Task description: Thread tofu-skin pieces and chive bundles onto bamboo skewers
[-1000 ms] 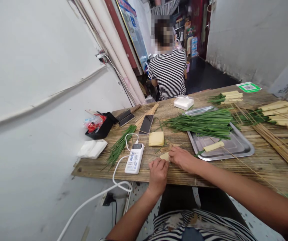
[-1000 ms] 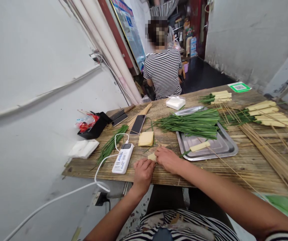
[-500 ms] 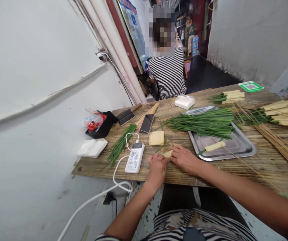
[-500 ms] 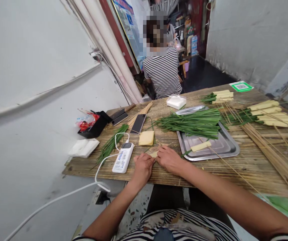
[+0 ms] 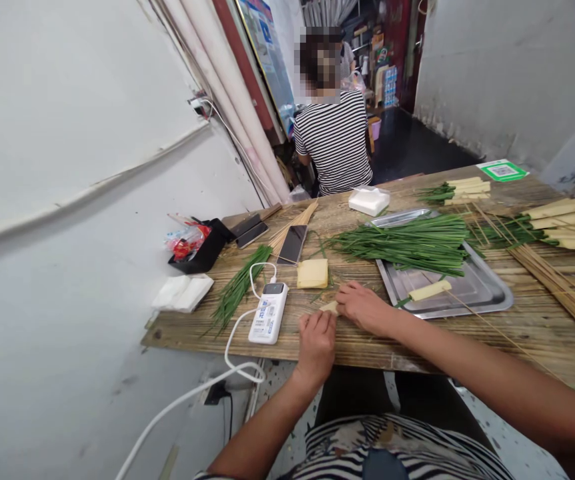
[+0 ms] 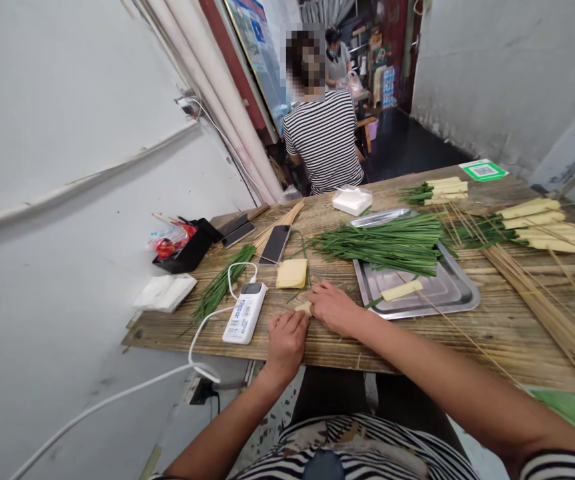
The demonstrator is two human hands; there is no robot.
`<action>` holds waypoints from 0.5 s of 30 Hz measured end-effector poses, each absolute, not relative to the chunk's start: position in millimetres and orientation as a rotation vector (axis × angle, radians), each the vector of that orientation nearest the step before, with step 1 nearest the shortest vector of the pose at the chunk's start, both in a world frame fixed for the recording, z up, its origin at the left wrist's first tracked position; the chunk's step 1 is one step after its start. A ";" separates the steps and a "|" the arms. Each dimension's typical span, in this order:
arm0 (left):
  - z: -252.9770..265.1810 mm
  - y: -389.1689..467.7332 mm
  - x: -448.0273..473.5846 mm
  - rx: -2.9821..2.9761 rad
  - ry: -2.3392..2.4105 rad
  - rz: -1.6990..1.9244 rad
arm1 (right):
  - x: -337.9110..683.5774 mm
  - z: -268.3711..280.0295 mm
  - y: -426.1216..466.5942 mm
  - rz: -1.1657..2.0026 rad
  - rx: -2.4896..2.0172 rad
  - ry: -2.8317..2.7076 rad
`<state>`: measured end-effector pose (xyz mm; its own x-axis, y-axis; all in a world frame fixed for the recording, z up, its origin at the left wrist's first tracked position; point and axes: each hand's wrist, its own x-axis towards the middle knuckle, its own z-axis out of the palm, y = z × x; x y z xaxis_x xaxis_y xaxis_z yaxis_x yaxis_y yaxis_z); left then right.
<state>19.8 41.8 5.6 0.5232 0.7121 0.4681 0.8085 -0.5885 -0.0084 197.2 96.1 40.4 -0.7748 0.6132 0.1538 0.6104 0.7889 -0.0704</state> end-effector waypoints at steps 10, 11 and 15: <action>7.1 50.4 17.2 -2.560 -1.241 -0.604 | 192.7 10.6 46.5 -0.331 -1.094 -2.479; 7.5 51.4 17.5 -2.562 -1.256 -0.604 | 192.0 6.2 44.0 -0.348 -1.105 -2.457; 7.9 55.0 17.2 -2.589 -1.294 -0.584 | 189.1 -1.8 45.8 -0.348 -1.133 -2.458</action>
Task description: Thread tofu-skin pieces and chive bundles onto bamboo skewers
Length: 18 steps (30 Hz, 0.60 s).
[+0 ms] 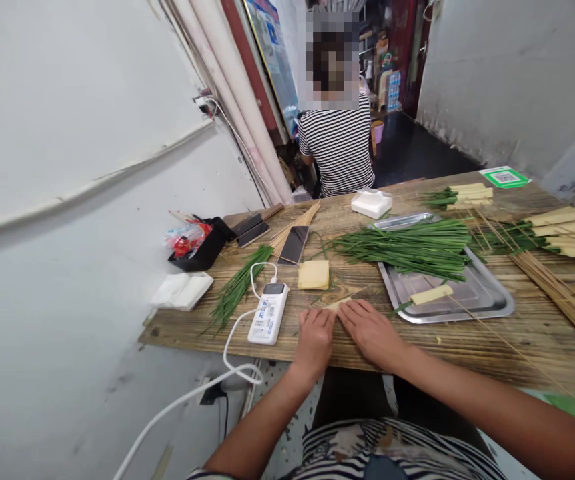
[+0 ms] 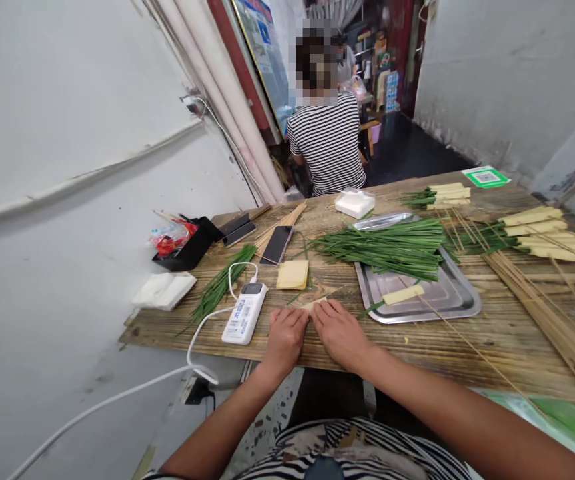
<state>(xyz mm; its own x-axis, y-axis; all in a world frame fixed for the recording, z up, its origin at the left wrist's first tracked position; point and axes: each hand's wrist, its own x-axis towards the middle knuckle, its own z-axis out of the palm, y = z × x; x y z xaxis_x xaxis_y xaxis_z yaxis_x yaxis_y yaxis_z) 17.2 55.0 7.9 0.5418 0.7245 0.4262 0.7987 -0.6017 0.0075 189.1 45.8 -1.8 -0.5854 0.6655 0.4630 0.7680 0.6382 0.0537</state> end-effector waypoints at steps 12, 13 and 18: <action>6.9 54.5 18.7 -2.554 -1.361 -0.517 | 182.7 5.2 52.1 -0.313 -1.185 -2.473; 7.2 54.8 18.8 -2.557 -1.366 -0.507 | 182.2 6.6 53.0 -0.322 -1.187 -2.478; 8.4 57.6 18.4 -2.574 -1.358 -0.480 | 180.4 12.8 56.7 -0.328 -1.209 -2.518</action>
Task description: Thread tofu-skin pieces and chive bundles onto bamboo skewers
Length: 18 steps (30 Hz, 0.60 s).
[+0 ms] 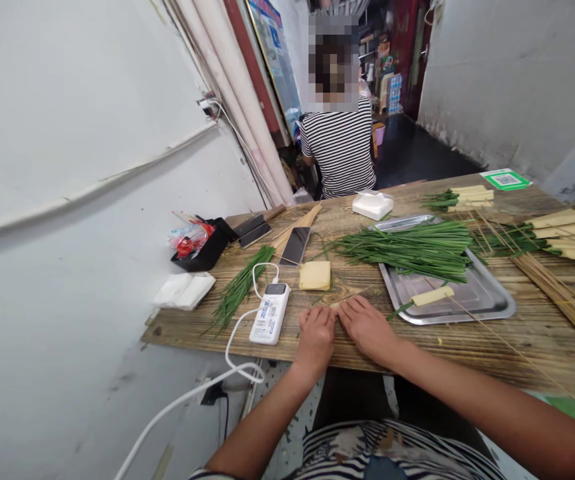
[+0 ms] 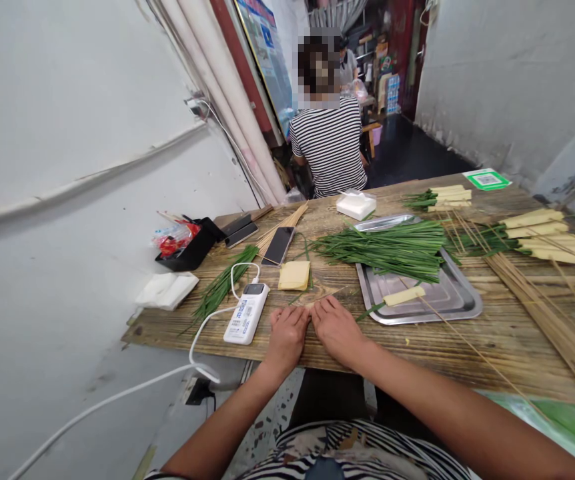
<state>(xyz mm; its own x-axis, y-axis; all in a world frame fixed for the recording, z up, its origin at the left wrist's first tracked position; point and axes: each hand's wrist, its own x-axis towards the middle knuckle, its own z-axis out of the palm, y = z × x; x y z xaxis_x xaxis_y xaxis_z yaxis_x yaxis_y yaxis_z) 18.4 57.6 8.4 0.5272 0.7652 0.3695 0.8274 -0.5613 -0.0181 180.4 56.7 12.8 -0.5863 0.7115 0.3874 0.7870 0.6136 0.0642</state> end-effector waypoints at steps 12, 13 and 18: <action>19.4 67.4 19.5 -2.618 -1.433 -0.421 | 181.0 14.4 68.8 -0.248 -1.232 -2.535; 21.0 68.8 19.8 -2.624 -1.440 -0.421 | 181.2 14.4 69.5 -0.234 -1.238 -2.532; 22.9 73.6 21.5 -2.562 -1.507 -0.407 | 182.0 13.1 72.9 -0.172 -1.264 -2.529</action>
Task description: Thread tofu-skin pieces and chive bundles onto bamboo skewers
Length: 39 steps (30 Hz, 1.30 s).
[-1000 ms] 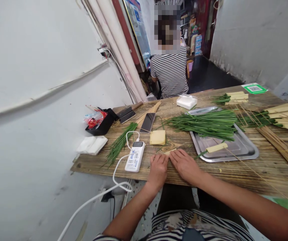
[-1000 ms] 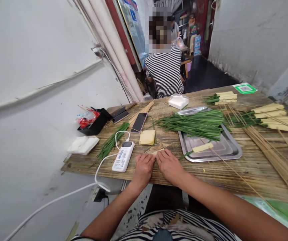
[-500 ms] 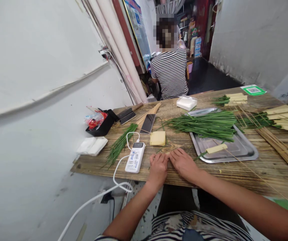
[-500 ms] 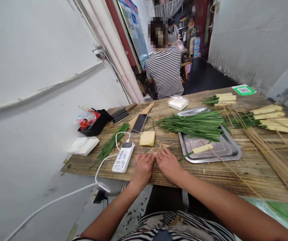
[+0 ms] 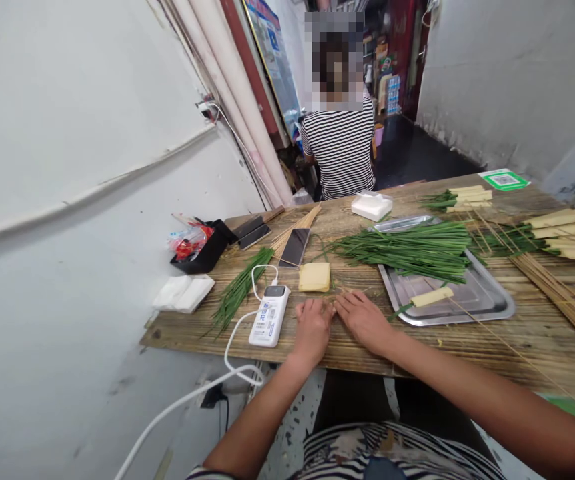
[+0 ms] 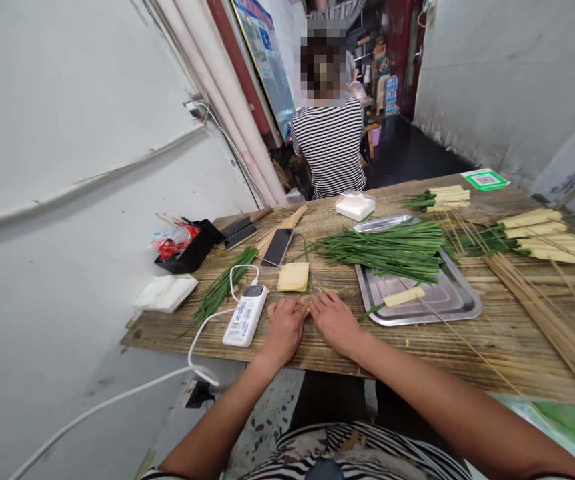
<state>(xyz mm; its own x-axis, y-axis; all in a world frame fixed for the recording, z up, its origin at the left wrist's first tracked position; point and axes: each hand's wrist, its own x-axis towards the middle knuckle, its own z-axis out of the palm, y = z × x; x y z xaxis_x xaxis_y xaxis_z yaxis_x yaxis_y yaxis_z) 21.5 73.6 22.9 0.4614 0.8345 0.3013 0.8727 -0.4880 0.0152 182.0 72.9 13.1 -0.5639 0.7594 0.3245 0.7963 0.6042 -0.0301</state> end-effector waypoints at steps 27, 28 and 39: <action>6.1 92.1 12.1 -2.689 -1.191 -0.518 | 360.4 29.3 -31.6 -0.401 -2.156 -2.039; 6.2 92.9 11.9 -2.696 -1.192 -0.507 | 364.2 24.1 -34.9 -0.371 -2.183 -2.022; 14.4 94.8 23.4 -2.702 -1.318 -0.529 | 377.0 40.5 -59.8 -0.188 -1.862 -1.843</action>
